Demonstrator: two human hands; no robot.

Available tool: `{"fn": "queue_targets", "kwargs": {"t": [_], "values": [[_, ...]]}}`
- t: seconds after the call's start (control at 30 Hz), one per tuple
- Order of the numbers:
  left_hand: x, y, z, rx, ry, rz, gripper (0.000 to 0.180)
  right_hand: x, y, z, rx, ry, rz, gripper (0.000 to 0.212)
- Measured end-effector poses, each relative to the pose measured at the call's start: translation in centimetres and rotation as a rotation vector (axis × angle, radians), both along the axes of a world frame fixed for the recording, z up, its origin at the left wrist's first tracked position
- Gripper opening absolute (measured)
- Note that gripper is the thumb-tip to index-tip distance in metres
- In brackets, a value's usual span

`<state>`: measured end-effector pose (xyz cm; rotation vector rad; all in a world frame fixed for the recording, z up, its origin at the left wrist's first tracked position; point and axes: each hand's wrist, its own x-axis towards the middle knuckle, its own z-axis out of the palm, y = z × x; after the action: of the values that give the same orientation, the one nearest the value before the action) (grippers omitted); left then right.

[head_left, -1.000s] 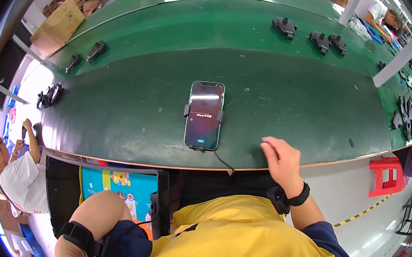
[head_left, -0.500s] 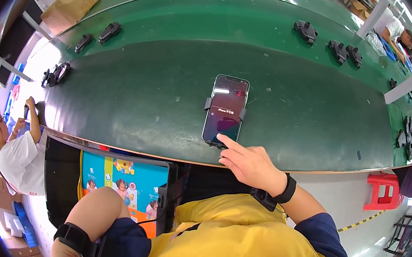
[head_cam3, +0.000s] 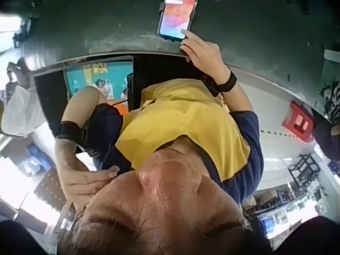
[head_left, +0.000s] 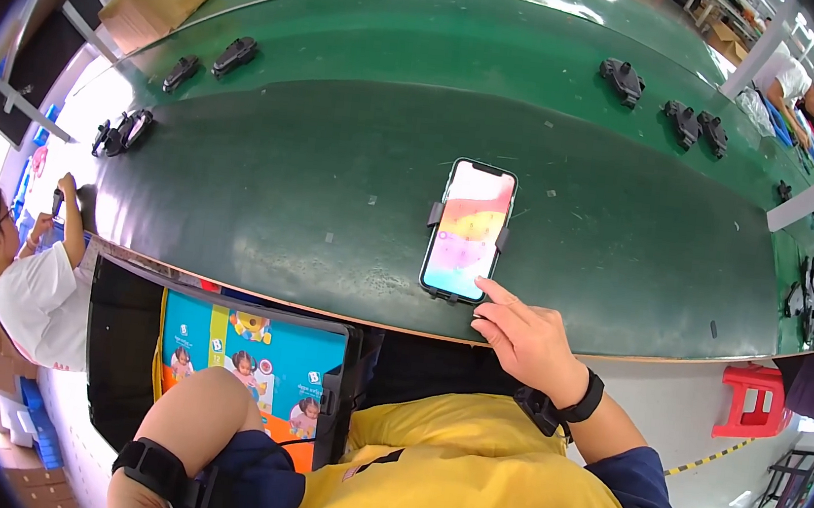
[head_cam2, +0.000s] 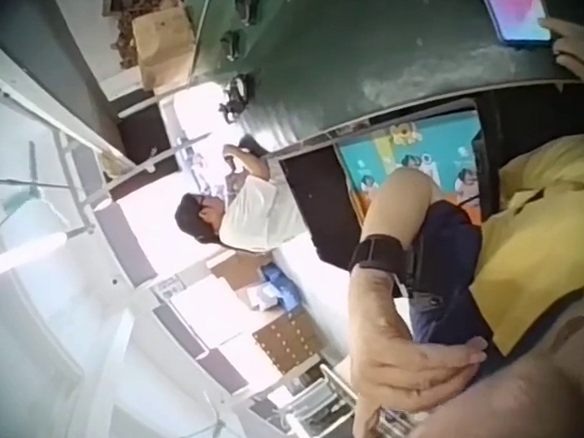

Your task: The person picks up a car phone mount, plugs in a cable, and places a smartphone into it to test the connection. This process is repeated several times with different mounts before the items are set aside.

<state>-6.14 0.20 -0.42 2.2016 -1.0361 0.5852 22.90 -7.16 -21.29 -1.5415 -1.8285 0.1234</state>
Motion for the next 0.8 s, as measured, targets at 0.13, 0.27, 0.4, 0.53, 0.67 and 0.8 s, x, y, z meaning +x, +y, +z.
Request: {"fn": "queue_targets", "kwargs": {"t": [0.13,0.27,0.4,0.53,0.67,0.8], "values": [[0.0,-0.3,-0.4,-0.061,-0.272,0.122,0.030,0.1,-0.2,0.1,-0.003,0.003,-0.004,0.011],[1.8,0.0,0.6,-0.048,-0.031,0.043,0.038,0.4,-0.5,0.1,0.005,-0.004,-0.028,0.010],[2.3,-0.2,0.9,-0.070,0.023,0.092,0.046,1.1,-0.9,0.2,0.019,-0.004,-0.057,0.010],[2.6,-0.5,0.2,-0.089,-0.047,0.057,0.052,2.8,-1.7,0.1,0.070,0.006,-0.120,0.009],[3.8,-0.2,0.2,-0.087,-0.109,-0.032,0.054,5.4,-3.1,0.2,0.128,0.027,-0.236,0.010],[4.8,-0.1,1.1,-0.072,-0.140,-0.099,0.055,8.2,-5.0,1.5,0.180,0.124,-0.510,0.013]]}}
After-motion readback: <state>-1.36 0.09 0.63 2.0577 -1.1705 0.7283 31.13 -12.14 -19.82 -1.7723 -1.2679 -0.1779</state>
